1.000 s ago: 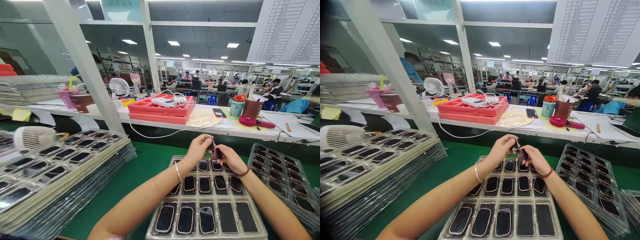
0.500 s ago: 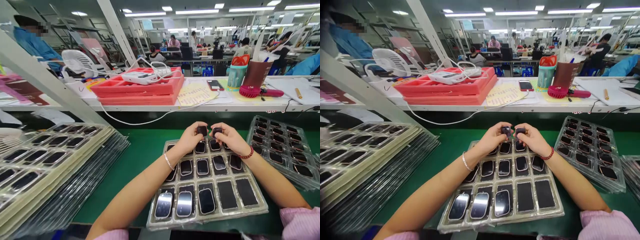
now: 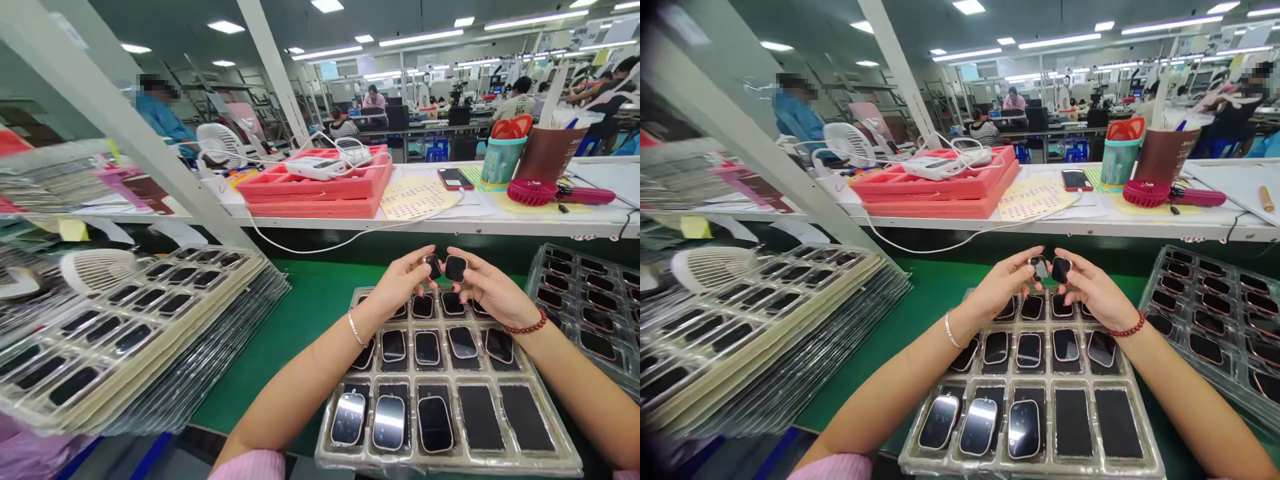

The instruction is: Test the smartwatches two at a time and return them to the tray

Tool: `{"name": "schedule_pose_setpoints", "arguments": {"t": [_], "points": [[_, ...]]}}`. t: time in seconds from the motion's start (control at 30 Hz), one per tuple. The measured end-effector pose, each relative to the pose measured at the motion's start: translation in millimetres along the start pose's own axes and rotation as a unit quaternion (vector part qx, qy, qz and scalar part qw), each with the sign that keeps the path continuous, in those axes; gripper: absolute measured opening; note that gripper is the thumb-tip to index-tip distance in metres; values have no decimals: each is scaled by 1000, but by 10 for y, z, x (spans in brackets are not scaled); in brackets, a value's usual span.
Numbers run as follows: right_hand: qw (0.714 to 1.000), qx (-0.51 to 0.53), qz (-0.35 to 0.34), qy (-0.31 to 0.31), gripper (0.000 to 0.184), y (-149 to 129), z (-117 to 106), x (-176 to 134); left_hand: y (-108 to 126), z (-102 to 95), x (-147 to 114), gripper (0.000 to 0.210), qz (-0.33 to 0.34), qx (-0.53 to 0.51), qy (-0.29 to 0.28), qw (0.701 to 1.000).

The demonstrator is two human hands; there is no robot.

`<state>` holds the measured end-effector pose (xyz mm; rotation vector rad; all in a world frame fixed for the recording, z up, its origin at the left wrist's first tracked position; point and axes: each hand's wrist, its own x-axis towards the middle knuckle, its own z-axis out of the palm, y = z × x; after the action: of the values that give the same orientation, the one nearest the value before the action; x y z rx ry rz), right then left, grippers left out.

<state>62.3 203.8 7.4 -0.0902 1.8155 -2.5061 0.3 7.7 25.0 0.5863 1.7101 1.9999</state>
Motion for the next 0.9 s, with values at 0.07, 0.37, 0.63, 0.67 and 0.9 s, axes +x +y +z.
{"name": "schedule_pose_setpoints", "arguments": {"t": [0.07, 0.37, 0.63, 0.67, 0.9], "points": [[1000, 11, 3, 2, 47, 0, -14, -2, 6, -6, -4, 67, 4, -11, -6, 1000], [1000, -10, 0, -11, 48, 31, -49, 11, 8, 3, -15, 66, -5, -42, -25, 999], [998, -56, 4, 23, 48, 43, -13, 36, 27, -16, 36, 53, -48, -46, 10, 998], [997, -69, 0, 26, 48, 41, -4, 35, 25, -16, 44, 56, -45, -35, 13, 998], [987, -152, -42, 19, 44, 29, 40, 21, 48, 13, 17, 48, -23, 62, 16, 998]]}}
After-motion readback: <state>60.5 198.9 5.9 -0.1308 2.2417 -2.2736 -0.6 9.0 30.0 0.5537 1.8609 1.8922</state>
